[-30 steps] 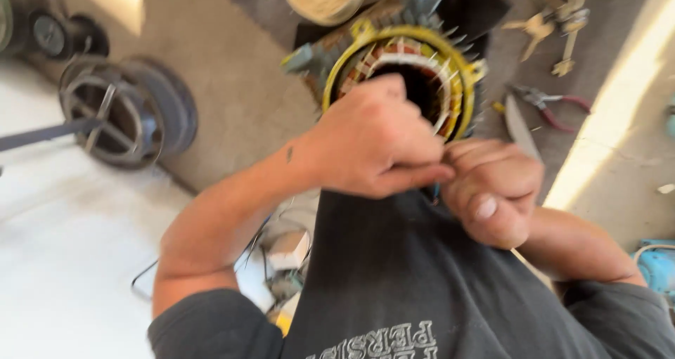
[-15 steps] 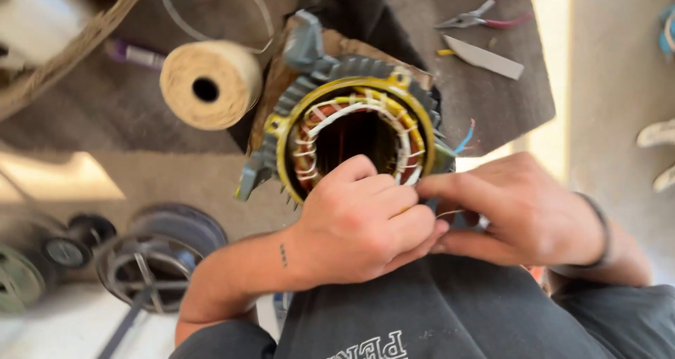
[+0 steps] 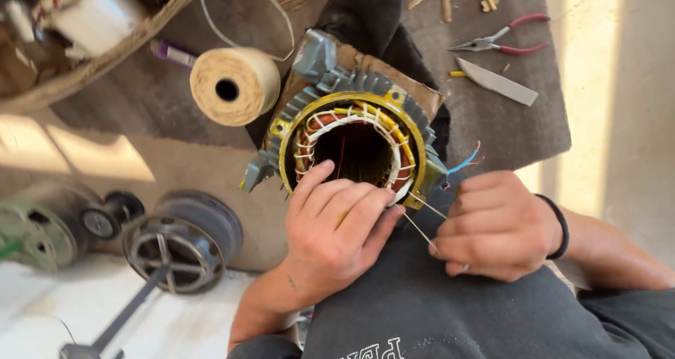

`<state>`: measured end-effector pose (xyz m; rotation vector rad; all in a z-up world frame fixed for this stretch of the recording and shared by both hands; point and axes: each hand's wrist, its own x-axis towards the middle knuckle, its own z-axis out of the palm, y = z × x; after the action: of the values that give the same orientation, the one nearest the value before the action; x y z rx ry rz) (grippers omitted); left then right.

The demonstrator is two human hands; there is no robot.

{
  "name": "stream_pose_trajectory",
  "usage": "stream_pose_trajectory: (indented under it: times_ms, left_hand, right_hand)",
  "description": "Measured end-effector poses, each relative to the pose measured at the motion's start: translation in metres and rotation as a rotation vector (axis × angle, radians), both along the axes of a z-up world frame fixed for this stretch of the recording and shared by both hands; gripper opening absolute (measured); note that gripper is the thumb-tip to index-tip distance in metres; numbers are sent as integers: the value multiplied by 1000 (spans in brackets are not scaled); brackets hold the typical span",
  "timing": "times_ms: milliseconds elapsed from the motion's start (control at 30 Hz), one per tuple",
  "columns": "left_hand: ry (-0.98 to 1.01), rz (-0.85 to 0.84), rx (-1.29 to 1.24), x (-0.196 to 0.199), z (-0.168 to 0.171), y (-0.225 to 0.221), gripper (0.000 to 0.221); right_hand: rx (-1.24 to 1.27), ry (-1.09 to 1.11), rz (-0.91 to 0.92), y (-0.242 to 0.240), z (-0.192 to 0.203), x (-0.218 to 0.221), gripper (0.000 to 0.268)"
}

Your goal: Lacing and securing the copper windings of an electric motor stator using a cord.

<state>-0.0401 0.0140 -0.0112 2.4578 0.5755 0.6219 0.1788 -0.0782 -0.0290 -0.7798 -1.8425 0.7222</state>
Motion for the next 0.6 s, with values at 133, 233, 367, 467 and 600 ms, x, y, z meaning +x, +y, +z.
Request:
stream_pose_trajectory:
  times_ms: [133,233,367,467,600]
  left_hand:
    - [2,134,34,2,-2,-12,15]
    - [-15,140,71,-1,-9,-11,13]
    - [-54,-9,5,-6,-7,2,9]
    - [-82,-41,7,1,-6,8,8]
    - [-94,-83,12,3,-7,15,11]
  right_hand:
    - [117,-78,88,9,-2,7,24]
    - [130,-133,156,17,2,13,23]
    - [16,-208,226,25,18,17,20]
    - [34,-309,203,27,29,24,24]
    - [70,-457,-54,10,38,36,44]
